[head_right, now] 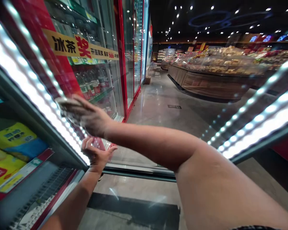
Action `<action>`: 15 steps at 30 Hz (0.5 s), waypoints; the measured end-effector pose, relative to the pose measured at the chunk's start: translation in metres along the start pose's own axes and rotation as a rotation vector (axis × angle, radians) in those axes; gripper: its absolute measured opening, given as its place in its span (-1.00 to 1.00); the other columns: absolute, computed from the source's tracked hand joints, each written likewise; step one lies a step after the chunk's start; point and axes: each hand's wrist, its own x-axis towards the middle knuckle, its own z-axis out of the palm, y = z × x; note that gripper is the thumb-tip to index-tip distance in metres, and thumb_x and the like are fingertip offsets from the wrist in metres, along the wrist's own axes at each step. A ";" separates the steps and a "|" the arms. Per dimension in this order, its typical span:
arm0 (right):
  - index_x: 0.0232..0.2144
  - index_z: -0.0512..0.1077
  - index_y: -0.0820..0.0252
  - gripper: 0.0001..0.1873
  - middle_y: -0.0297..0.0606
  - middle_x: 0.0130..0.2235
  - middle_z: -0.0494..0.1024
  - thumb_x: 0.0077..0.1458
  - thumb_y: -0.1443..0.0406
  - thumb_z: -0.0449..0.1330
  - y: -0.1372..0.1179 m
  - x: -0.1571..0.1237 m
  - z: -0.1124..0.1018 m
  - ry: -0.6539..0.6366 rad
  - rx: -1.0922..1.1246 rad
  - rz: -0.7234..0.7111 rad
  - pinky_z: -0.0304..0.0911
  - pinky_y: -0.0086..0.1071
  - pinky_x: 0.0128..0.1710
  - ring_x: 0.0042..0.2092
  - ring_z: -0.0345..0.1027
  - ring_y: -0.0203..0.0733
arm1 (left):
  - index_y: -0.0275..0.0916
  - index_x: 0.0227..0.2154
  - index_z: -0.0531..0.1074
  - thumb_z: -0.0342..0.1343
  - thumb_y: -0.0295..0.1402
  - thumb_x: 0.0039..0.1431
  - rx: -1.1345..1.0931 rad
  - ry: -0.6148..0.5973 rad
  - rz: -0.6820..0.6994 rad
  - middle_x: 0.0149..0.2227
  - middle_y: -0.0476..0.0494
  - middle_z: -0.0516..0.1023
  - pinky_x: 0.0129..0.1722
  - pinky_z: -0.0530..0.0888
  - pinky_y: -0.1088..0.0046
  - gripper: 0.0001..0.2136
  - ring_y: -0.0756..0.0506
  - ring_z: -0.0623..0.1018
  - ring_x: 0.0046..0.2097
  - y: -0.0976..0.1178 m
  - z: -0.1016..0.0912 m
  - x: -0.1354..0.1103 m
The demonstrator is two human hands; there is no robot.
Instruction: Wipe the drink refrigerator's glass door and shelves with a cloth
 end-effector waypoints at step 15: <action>0.36 0.22 -0.14 -0.44 -0.64 0.41 0.23 0.45 0.40 -0.13 -0.047 -0.198 -0.017 -0.479 0.446 0.264 -0.17 -0.25 0.54 0.44 0.02 -0.47 | -0.55 0.40 -0.04 0.27 0.35 -0.17 0.010 -0.463 0.102 0.45 -0.80 -0.28 0.32 -0.13 -0.49 0.29 -0.65 -0.32 0.48 0.018 -0.024 0.054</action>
